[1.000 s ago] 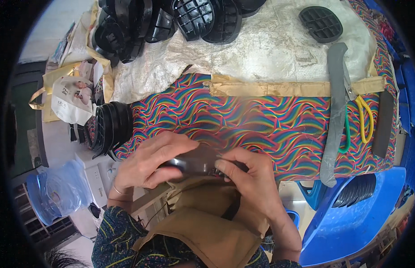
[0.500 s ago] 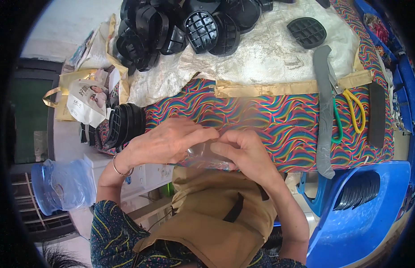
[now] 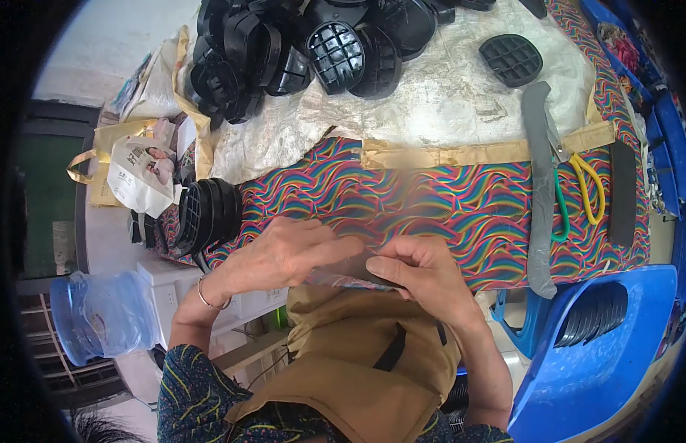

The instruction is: The person assembles black plastic sandals by hand at a workbench. They pick up a sandal sole and a strap, align the strap with the sole, and press the components together to secure them. The person repeats this process for multiple units, placing the finished sandals on the table.

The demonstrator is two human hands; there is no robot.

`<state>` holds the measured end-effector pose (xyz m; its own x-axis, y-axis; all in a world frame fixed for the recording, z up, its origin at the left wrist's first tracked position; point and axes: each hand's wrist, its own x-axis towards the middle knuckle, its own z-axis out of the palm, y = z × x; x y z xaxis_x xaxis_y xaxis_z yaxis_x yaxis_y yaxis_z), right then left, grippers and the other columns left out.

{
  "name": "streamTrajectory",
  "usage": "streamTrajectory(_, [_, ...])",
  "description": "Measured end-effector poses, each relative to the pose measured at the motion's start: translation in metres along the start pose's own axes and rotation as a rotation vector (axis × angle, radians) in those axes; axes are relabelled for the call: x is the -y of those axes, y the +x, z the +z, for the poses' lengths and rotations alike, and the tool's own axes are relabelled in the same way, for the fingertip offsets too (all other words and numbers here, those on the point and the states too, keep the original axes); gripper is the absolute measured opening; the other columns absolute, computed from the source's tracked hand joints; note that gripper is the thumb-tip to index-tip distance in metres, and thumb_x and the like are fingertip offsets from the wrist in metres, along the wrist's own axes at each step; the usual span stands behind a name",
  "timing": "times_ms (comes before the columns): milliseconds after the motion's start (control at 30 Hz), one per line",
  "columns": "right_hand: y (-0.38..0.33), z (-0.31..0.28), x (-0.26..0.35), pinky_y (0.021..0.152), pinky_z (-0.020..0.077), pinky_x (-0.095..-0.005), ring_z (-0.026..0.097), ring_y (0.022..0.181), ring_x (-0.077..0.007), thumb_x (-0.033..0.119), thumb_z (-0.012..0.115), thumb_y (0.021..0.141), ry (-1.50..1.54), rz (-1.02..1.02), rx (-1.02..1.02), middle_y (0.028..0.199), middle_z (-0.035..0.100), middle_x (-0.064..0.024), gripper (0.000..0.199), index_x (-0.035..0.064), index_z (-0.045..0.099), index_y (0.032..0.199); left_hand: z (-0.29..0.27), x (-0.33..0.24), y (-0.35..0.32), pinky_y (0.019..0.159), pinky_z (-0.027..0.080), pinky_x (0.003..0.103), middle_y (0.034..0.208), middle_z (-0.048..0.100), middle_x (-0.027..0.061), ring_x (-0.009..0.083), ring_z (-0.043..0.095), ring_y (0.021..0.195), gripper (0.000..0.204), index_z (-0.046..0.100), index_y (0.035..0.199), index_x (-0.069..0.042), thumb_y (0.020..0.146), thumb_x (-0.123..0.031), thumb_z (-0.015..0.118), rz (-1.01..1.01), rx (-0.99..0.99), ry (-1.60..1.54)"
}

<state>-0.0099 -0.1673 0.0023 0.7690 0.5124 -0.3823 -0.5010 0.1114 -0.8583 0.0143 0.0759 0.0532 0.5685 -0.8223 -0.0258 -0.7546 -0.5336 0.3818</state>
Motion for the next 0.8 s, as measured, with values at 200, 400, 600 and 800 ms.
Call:
streamTrajectory(200, [0.004, -0.002, 0.009, 0.047, 0.0359, -0.0181, 0.049, 0.056, -0.0013, 0.013, 0.073, 0.087, 0.127, 0.018, -0.010, 0.069, 0.060, 0.0028, 0.016, 0.0047, 0.061, 0.095, -0.011, 0.008, 0.001, 0.055, 0.047, 0.035, 0.076, 0.058, 0.0018, 0.0195, 0.062, 0.068, 0.059, 0.064, 0.122, -0.016, 0.064, -0.006, 0.070, 0.010, 0.021, -0.084])
streamTrajectory(400, [-0.024, -0.011, 0.033, 0.049, 0.0401, -0.0186, 0.053, 0.060, -0.0038, 0.004, 0.075, 0.082, 0.196, -0.041, -0.047, 0.077, 0.063, -0.0023, 0.026, 0.0066, 0.057, 0.100, -0.040, -0.008, -0.001, 0.048, 0.046, 0.036, 0.073, 0.056, 0.0032, 0.0221, 0.058, 0.060, 0.067, 0.065, 0.126, -0.026, 0.066, 0.005, 0.067, 0.009, -0.173, -0.300])
streamTrajectory(600, [-0.047, -0.023, 0.037, 0.051, 0.0488, -0.0191, 0.061, 0.068, -0.0070, -0.002, 0.074, 0.082, 0.240, -0.164, -0.093, 0.081, 0.065, -0.0054, 0.017, -0.0008, 0.064, 0.096, -0.051, -0.025, -0.010, 0.063, 0.052, 0.031, 0.095, 0.073, 0.0120, 0.0245, 0.070, 0.075, 0.032, 0.073, 0.105, -0.003, 0.073, -0.003, 0.075, -0.179, -0.280, -0.699])
streamTrajectory(800, [-0.064, -0.009, 0.023, 0.065, 0.0513, -0.0211, 0.064, 0.074, -0.0090, -0.003, 0.074, 0.082, 0.322, -0.200, -0.199, 0.084, 0.068, -0.0081, 0.016, -0.0025, 0.064, 0.095, -0.033, -0.038, -0.019, 0.080, 0.055, 0.032, 0.103, 0.071, 0.0145, 0.0236, 0.070, 0.089, 0.030, 0.069, 0.106, 0.002, 0.077, 0.003, 0.076, -0.241, -0.448, -0.893])
